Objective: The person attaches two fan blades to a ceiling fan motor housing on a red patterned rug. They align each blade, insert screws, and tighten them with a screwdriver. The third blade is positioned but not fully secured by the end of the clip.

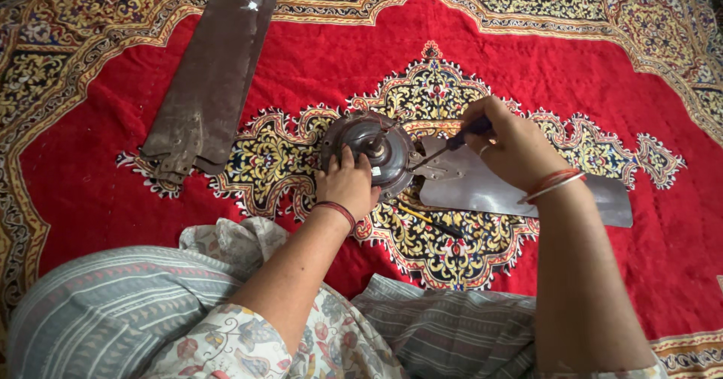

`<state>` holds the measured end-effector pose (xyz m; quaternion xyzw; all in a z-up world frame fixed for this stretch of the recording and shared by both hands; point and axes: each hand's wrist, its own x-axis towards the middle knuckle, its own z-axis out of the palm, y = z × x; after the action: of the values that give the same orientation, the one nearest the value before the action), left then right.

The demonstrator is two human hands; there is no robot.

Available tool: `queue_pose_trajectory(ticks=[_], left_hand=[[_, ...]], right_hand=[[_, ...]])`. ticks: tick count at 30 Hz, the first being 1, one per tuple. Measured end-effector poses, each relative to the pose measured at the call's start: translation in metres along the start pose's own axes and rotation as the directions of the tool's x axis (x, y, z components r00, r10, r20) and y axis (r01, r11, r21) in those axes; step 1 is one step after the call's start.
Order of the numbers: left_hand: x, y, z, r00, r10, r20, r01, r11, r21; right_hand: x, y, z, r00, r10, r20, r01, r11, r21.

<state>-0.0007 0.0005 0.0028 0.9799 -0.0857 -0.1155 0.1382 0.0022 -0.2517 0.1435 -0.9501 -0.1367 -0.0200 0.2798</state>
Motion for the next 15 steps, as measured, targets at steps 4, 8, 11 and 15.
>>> queue_pose_trajectory(ticks=[4, 8, 11, 15], left_hand=[[0.0, 0.001, -0.002, 1.0, -0.01, 0.007, 0.01, 1.0, -0.012], [-0.001, 0.001, -0.001, 1.0, -0.006, 0.003, 0.006, 1.0, -0.006], [0.0, 0.0, 0.0, 1.0, -0.002, 0.001, 0.002, 1.0, 0.0], [0.001, 0.001, 0.001, 1.0, -0.006, -0.001, 0.006, 1.0, -0.006]], right_hand=[[0.001, 0.002, 0.002, 0.985, 0.166, -0.047, -0.171, 0.979, -0.115], [0.001, 0.004, -0.001, 0.987, -0.155, -0.044, 0.155, 0.988, -0.02], [0.002, 0.003, 0.001, 1.0, 0.015, 0.019, -0.014, 1.0, -0.017], [0.003, 0.003, 0.009, 0.978, 0.203, -0.046, -0.207, 0.972, -0.113]])
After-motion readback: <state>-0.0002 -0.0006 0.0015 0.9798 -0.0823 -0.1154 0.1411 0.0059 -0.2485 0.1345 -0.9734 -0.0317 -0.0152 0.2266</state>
